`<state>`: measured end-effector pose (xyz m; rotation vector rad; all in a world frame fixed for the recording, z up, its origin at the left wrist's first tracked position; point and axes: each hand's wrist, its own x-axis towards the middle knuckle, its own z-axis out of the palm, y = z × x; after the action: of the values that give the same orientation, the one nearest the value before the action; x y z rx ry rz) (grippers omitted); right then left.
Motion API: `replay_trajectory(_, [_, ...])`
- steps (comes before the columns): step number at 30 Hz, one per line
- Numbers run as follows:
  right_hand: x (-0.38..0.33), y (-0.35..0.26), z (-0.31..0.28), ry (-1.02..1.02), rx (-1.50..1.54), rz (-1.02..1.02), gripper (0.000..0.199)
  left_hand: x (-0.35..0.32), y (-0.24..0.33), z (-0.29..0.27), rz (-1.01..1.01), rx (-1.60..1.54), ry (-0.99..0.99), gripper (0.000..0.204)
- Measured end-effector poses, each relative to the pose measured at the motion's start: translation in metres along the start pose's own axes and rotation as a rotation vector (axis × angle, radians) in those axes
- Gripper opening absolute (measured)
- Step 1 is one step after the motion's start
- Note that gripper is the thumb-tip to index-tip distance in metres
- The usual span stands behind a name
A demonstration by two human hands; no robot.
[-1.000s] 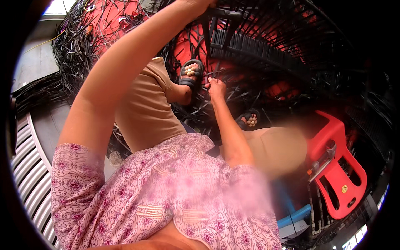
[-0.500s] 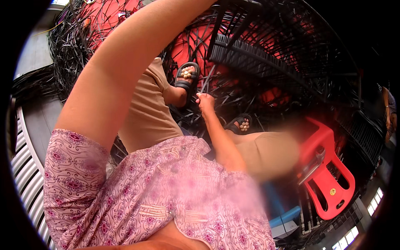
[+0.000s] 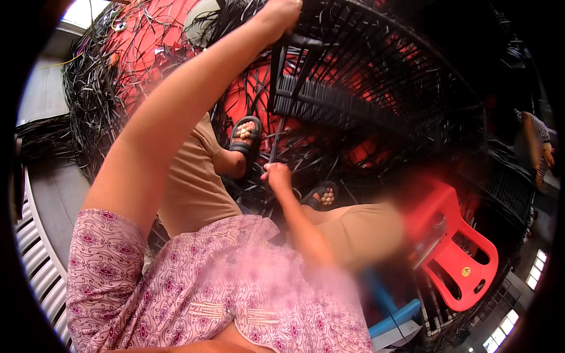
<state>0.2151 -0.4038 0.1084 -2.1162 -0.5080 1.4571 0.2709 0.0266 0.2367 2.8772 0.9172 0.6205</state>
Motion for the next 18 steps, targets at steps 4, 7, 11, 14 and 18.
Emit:
replay_trajectory(4, [-0.080,-0.044,-0.001,-0.060,-0.373,-0.371,0.032,-0.048,0.041,-0.050,-0.757,-0.783,-0.059,0.054])
replay_trajectory(7, [-0.138,-0.087,-0.016,0.199,-0.883,-0.581,0.024,-0.058,0.049,-0.054,-0.828,-0.826,0.013,0.052])
replay_trajectory(11, [-0.169,-0.111,-0.031,0.269,-0.990,-0.820,0.013,-0.045,0.012,0.014,-0.352,-0.324,0.194,0.032])
replay_trajectory(14, [-0.203,-0.142,-0.030,0.048,-0.875,-1.025,0.009,-0.030,0.016,0.033,-0.322,-0.231,0.248,0.032])
replay_trajectory(18, [-0.213,-0.148,-0.028,0.176,-0.836,-1.056,0.008,-0.034,0.053,0.021,-0.404,-0.414,0.334,0.026])
